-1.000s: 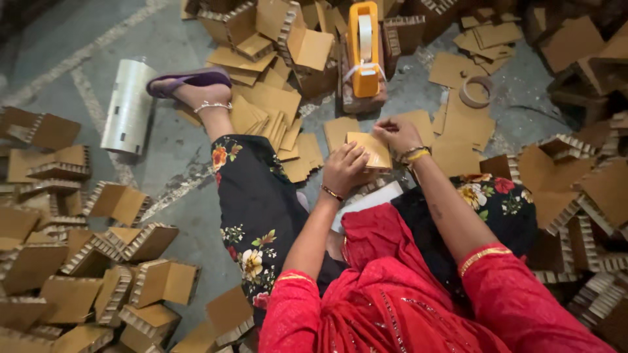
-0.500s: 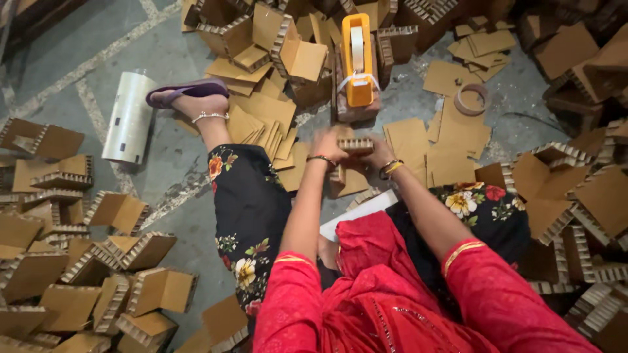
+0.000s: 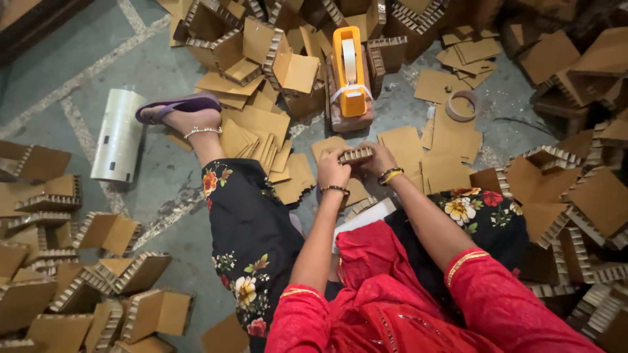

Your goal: The person sits on the floor and assembles small cardboard boxes by folding flat pieces and securing the edges with a tape dispenser. They repeatedly pick up flat cardboard, fold it into a box shape, and apply tape to the seams.

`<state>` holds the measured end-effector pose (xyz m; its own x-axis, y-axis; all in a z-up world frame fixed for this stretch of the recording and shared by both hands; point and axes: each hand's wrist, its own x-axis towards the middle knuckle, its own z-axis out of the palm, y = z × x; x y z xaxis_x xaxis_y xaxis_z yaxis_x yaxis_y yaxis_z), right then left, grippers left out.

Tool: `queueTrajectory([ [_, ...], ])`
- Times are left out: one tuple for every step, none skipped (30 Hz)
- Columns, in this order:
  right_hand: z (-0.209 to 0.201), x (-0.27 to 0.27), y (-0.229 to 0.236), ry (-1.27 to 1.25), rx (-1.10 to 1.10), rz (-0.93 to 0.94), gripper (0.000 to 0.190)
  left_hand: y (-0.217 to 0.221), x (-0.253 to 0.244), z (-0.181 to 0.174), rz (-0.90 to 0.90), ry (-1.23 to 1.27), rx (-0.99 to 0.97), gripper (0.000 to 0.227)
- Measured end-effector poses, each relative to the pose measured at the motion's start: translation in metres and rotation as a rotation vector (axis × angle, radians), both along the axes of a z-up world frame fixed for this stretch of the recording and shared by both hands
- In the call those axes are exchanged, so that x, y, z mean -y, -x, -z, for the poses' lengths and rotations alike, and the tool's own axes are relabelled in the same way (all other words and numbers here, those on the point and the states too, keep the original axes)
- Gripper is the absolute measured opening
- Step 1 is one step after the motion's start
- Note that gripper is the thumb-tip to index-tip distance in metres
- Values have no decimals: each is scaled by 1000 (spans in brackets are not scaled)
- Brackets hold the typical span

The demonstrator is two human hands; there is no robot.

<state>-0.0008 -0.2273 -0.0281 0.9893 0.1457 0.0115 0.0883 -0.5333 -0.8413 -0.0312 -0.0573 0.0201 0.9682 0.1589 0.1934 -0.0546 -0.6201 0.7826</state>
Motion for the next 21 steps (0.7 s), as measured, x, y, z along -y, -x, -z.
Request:
queueTrajectory([
  [-12,-3,5,-3,-44,32,46,-3,-3,-2,33,-21,-10,42],
  [-22,-7,9,-3,-90,61,44,-7,-4,-2,54,-11,-45,41],
  [-29,-12,11,24,-132,88,45,-14,-5,-3,75,-1,-80,40],
  [-32,-16,11,52,-174,112,46,-21,-6,-4,94,9,-114,39],
  [-31,-19,9,79,-215,137,48,-26,-7,-3,97,23,-140,40],
  [-28,-17,3,-28,-111,38,52,-31,-8,-3,98,35,-167,41],
  [-26,-11,-6,-136,-9,-62,56,-35,-10,-1,99,46,-194,42],
  [-23,-10,-16,-245,95,-161,60,-36,-13,0,115,53,-155,42],
  [-21,-5,-24,-388,122,-169,61,-34,-16,3,130,59,-117,43],
  [-22,1,-32,-531,145,-178,63,-32,-17,5,145,66,-80,43],
  [-23,-1,-48,-735,179,-114,57,-33,-18,6,154,89,-19,44],
  [-27,-5,-68,-939,209,-51,51,-31,-18,7,159,111,42,45],
  [-32,-6,-85,-790,110,133,47,-29,-19,6,163,133,102,46],
  [-38,-7,-102,-636,16,313,43,-29,-19,4,152,135,81,46],
  [-43,-12,-119,-521,-19,342,40,-29,-18,2,141,138,61,45],
  [-47,-16,-129,-403,-61,374,38,-26,-17,2,131,142,33,45],
  [-50,-20,-136,-285,-103,405,36,-24,-17,2,126,138,38,45],
  [-56,-20,-141,-160,0,394,31,-25,-16,1,124,135,46,45],
  [-61,-19,-145,-35,102,381,28,-26,-16,-1,122,132,55,45],
  [-64,-19,-141,95,198,362,24,-25,-16,-1,132,155,64,45],
  [-68,-17,-135,3,227,350,25,-25,-15,-2,141,178,74,45],
])
